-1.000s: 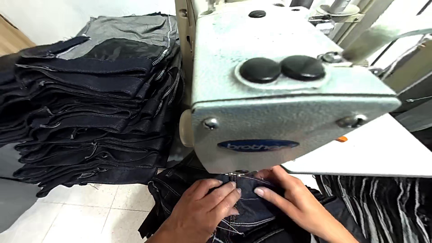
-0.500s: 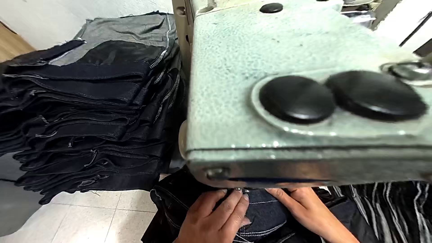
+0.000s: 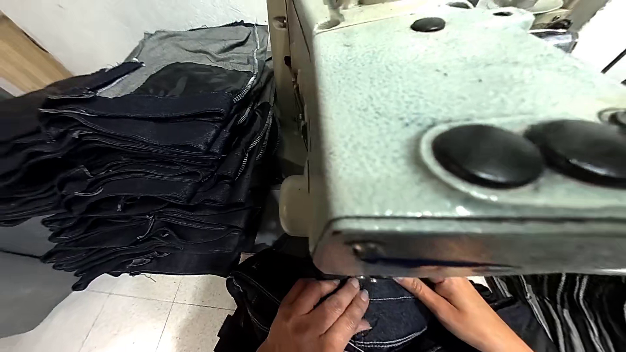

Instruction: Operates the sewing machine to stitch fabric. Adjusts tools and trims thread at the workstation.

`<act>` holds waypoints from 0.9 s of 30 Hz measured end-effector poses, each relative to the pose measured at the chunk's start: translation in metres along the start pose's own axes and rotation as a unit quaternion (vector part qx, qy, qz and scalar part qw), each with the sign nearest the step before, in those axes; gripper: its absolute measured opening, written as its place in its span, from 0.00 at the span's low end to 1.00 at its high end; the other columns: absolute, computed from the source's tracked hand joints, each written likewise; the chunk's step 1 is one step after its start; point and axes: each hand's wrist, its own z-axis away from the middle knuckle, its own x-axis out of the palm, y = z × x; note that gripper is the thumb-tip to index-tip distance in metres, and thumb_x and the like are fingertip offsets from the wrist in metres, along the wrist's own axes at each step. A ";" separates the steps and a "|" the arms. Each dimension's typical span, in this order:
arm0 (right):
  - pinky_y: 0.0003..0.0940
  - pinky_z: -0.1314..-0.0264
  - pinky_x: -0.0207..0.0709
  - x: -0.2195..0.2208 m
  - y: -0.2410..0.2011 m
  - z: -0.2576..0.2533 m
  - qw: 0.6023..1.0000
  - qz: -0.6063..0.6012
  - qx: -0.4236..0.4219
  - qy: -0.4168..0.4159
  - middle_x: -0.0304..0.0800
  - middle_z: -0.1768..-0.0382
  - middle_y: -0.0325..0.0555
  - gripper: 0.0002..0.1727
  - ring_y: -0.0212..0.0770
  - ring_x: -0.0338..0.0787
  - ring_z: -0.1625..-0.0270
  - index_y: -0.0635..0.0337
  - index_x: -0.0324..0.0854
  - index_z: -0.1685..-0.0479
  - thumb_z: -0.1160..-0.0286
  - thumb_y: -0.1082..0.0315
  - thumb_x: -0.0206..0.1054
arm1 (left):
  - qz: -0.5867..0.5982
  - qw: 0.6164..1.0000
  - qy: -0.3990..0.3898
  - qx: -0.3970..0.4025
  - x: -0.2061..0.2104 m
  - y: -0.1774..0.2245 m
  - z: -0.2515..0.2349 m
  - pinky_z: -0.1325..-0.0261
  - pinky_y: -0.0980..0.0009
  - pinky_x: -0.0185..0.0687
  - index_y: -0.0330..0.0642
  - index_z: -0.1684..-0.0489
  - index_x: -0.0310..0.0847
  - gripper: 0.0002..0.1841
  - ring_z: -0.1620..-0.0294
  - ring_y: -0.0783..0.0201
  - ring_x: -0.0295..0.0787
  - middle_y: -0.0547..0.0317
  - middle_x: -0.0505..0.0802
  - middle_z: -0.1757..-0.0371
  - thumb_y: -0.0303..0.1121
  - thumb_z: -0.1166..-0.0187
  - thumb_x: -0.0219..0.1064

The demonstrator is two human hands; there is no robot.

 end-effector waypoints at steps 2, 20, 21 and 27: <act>0.12 0.58 0.77 -0.002 0.002 0.003 1.000 -0.004 0.012 -0.011 0.91 0.70 0.31 0.23 0.11 0.85 0.62 0.52 0.88 0.61 0.13 0.45 0.57 | 0.018 1.000 0.013 0.000 0.002 -0.003 0.002 0.38 0.75 0.75 0.53 0.47 0.93 0.12 0.43 0.69 0.86 0.68 0.96 0.42 0.45 0.16 0.67; 0.24 0.43 0.86 -0.022 0.005 0.035 0.964 -0.143 0.193 -0.113 0.93 0.53 0.26 0.34 0.19 0.90 0.49 0.50 0.83 0.41 0.39 0.36 0.78 | 0.065 0.997 0.037 0.003 0.010 -0.001 0.002 0.38 0.74 0.74 0.53 0.52 0.93 0.09 0.44 0.69 0.86 0.68 0.96 0.42 0.43 0.19 0.71; 0.25 0.43 0.86 -0.023 0.005 0.034 0.966 -0.132 0.193 -0.109 0.93 0.53 0.27 0.35 0.19 0.90 0.50 0.50 0.83 0.41 0.40 0.35 0.77 | 0.061 0.997 0.038 0.003 0.010 -0.001 0.002 0.37 0.74 0.73 0.53 0.52 0.93 0.09 0.44 0.69 0.86 0.68 0.96 0.42 0.43 0.18 0.70; 0.28 0.46 0.86 -0.041 -0.002 0.019 0.994 -0.015 0.090 0.054 0.92 0.57 0.28 0.25 0.25 0.91 0.52 0.49 0.87 0.51 0.33 0.38 0.73 | 0.083 0.996 -0.010 -0.018 -0.003 0.003 -0.001 0.33 0.72 0.75 0.52 0.48 0.93 0.12 0.39 0.66 0.86 0.64 0.95 0.38 0.45 0.17 0.68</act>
